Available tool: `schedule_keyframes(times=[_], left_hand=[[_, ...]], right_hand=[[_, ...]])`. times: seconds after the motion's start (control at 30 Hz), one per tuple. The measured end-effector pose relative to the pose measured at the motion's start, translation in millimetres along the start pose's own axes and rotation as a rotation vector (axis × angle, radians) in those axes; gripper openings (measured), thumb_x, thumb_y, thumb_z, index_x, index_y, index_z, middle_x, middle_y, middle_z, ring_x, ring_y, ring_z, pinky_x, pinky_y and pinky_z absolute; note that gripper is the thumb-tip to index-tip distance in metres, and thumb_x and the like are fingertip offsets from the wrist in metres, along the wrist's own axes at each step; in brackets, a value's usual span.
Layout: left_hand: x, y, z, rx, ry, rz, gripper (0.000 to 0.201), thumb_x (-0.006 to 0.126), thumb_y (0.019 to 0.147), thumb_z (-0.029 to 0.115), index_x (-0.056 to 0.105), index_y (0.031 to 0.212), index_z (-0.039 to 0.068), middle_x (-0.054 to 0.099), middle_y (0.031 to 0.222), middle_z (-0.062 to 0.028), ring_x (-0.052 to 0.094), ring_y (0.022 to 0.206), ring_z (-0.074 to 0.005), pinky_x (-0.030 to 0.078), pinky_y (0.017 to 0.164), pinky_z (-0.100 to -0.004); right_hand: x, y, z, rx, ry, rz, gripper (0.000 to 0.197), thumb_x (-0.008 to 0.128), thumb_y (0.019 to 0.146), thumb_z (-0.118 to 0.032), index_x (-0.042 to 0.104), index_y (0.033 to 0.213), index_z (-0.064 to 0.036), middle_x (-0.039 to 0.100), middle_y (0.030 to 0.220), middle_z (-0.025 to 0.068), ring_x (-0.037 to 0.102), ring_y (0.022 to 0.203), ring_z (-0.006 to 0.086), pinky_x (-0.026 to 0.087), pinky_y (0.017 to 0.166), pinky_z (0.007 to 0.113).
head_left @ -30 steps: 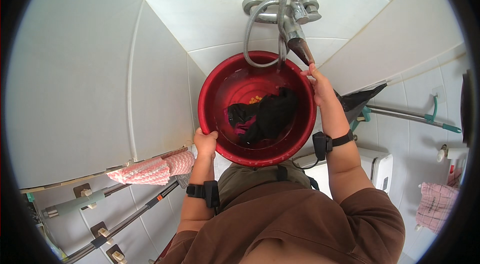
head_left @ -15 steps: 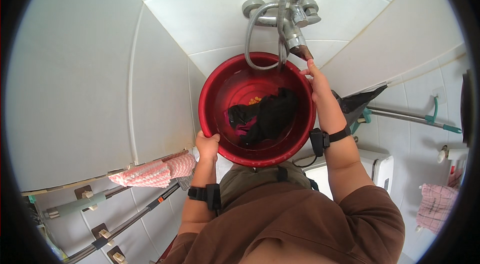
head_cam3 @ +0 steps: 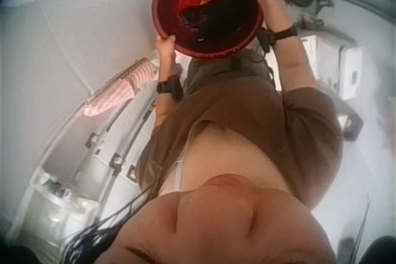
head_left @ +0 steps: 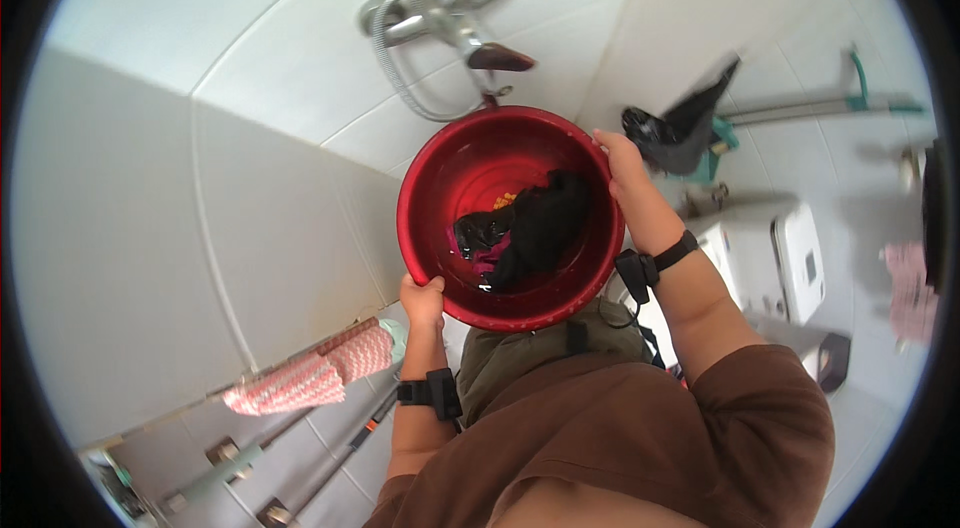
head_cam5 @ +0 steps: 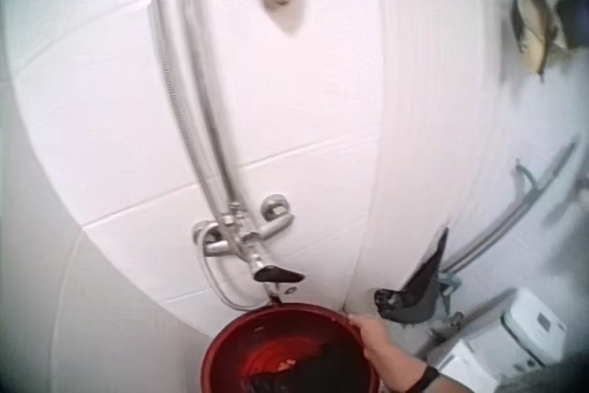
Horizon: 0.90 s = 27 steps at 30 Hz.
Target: Hand-washing a black cloth in a red bucket with soapy water in a bathroom.
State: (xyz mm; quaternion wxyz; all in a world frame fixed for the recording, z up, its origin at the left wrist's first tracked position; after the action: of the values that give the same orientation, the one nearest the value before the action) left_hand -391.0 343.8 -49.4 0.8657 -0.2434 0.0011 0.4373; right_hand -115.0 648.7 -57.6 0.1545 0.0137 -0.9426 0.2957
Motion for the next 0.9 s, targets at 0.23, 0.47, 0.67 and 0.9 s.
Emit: schedule_keyframes(times=[0.23, 0.47, 0.67, 0.9], left_hand=[[60, 22, -36, -0.012, 0.21, -0.379, 0.033, 0.052, 0.065, -0.009, 0.055, 0.097, -0.001, 0.062, 0.09, -0.009, 0.06, 0.078, -0.0194, 0.048, 0.073, -0.0295], [155, -19, -73, 0.007, 0.355, -0.766, 0.038, 0.05, 0.065, -0.009, 0.055, 0.102, -0.002, 0.062, 0.095, -0.0104, 0.061, 0.082, -0.0213, 0.048, 0.076, -0.032], [233, -73, -119, 0.177, 0.708, -0.928, 0.031, 0.054, 0.064, -0.005, 0.059, 0.095, -0.001, 0.063, 0.088, -0.0091, 0.06, 0.079, -0.0185, 0.048, 0.073, -0.0296], [322, -135, -201, 0.335, 0.774, -1.034, 0.029, 0.057, 0.063, -0.003, 0.059, 0.092, -0.001, 0.063, 0.085, -0.009, 0.059, 0.077, -0.0175, 0.047, 0.071, -0.03]], right_hand=[[-144, -78, 43, -0.073, 0.003, 0.507, 0.021, 0.063, 0.076, -0.022, 0.055, 0.068, -0.0042, 0.054, 0.07, 0.0044, 0.047, 0.067, 0.0159, 0.038, 0.064, 0.03], [-294, -206, 120, -0.017, 0.578, 0.878, 0.021, 0.059, 0.079, -0.018, 0.053, 0.085, 0.0016, 0.05, 0.075, 0.0102, 0.054, 0.069, 0.0234, 0.048, 0.064, 0.038], [-384, -282, 187, -0.01, 0.783, 1.16, 0.018, 0.057, 0.08, -0.016, 0.048, 0.08, -0.0009, 0.048, 0.076, 0.0103, 0.054, 0.067, 0.0252, 0.05, 0.063, 0.04], [-486, -300, 216, -0.11, 0.96, 1.059, 0.018, 0.052, 0.081, -0.014, 0.055, 0.094, -0.0018, 0.06, 0.085, 0.0126, 0.06, 0.081, 0.0269, 0.049, 0.077, 0.04]])
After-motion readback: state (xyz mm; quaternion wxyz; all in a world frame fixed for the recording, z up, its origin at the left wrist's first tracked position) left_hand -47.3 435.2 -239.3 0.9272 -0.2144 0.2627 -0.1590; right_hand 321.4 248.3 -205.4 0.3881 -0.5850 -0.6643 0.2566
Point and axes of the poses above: each hand's wrist, its own y-axis towards the middle knuckle, its own x-axis out of the palm, z = x × y, the point moved 6 cm from there along y, towards the middle knuckle
